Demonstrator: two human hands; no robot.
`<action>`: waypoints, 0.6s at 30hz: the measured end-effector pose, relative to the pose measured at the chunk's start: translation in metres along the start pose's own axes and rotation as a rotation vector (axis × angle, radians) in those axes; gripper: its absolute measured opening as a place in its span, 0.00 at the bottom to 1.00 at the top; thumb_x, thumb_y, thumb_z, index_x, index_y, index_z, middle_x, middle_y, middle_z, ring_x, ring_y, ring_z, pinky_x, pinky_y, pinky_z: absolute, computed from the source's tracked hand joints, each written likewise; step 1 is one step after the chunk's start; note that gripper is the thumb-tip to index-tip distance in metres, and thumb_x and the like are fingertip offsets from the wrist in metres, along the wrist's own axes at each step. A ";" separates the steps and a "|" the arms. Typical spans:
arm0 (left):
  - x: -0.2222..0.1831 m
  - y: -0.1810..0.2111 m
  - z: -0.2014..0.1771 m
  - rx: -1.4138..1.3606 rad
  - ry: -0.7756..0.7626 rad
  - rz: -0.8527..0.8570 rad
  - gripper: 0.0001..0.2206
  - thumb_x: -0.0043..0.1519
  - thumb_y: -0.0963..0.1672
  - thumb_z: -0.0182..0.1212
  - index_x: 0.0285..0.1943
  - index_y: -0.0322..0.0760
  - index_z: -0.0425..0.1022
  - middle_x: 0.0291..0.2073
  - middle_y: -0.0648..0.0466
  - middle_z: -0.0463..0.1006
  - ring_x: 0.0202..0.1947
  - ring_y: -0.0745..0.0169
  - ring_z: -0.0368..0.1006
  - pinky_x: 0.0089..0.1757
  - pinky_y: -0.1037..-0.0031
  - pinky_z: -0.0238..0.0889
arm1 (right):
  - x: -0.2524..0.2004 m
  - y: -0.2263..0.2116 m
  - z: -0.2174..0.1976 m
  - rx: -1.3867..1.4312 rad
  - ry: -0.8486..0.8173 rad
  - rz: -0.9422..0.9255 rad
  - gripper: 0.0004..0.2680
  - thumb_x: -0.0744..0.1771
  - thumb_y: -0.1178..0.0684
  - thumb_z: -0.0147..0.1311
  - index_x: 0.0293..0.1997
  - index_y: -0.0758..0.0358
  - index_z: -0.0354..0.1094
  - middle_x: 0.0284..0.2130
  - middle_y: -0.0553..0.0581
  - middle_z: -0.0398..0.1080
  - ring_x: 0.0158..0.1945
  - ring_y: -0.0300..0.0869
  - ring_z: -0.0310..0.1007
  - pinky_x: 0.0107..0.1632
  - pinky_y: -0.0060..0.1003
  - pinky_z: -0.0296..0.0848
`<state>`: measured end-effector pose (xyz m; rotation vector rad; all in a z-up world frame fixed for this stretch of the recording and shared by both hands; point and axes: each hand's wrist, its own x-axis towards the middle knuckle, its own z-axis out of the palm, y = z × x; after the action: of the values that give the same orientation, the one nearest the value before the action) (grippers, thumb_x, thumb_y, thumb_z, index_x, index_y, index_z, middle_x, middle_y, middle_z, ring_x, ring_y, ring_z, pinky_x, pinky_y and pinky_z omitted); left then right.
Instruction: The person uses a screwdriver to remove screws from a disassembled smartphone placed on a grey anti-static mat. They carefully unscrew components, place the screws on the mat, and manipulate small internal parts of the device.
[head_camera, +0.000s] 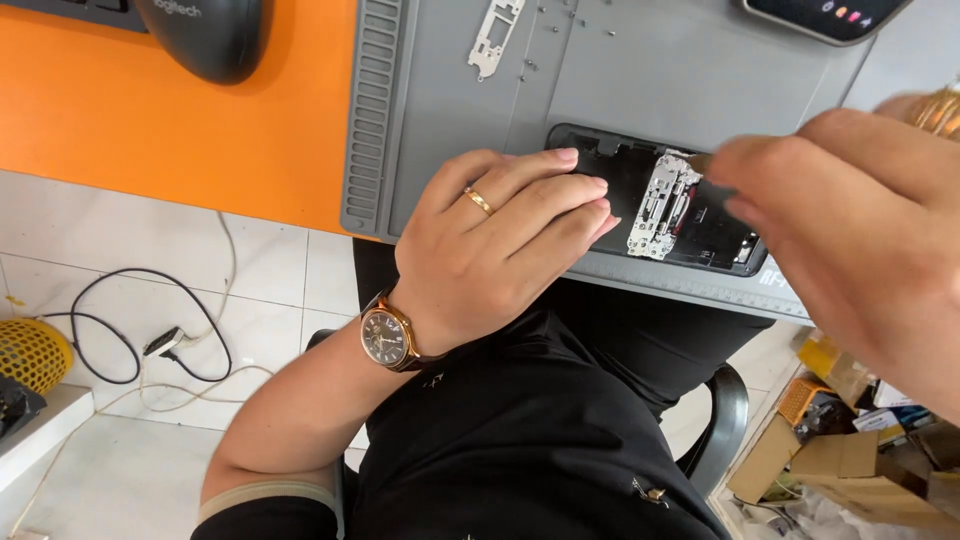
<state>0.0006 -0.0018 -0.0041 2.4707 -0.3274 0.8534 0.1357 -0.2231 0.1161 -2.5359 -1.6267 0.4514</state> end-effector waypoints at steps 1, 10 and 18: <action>-0.001 0.000 0.000 0.006 0.002 -0.006 0.07 0.73 0.42 0.71 0.40 0.45 0.82 0.45 0.62 0.85 0.52 0.61 0.83 0.49 0.69 0.71 | 0.002 -0.003 -0.002 -0.020 -0.044 0.036 0.02 0.79 0.62 0.59 0.58 0.66 0.75 0.38 0.60 0.78 0.33 0.54 0.76 0.42 0.47 0.76; -0.001 0.000 0.000 -0.012 0.019 -0.018 0.05 0.72 0.41 0.73 0.42 0.44 0.83 0.45 0.61 0.87 0.52 0.61 0.84 0.48 0.69 0.72 | -0.022 0.016 0.023 -0.182 -0.106 0.325 0.30 0.83 0.30 0.50 0.31 0.66 0.57 0.29 0.61 0.53 0.28 0.51 0.50 0.39 0.49 0.50; 0.000 0.000 0.000 -0.009 0.005 -0.019 0.05 0.73 0.42 0.71 0.42 0.45 0.83 0.45 0.61 0.86 0.52 0.62 0.84 0.48 0.69 0.72 | -0.036 0.004 0.027 -0.228 -0.130 0.395 0.30 0.88 0.36 0.56 0.33 0.64 0.57 0.29 0.60 0.51 0.30 0.51 0.52 0.40 0.48 0.51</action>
<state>0.0002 -0.0018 -0.0041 2.4586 -0.3047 0.8486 0.1168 -0.2595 0.0965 -3.0755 -1.2711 0.4959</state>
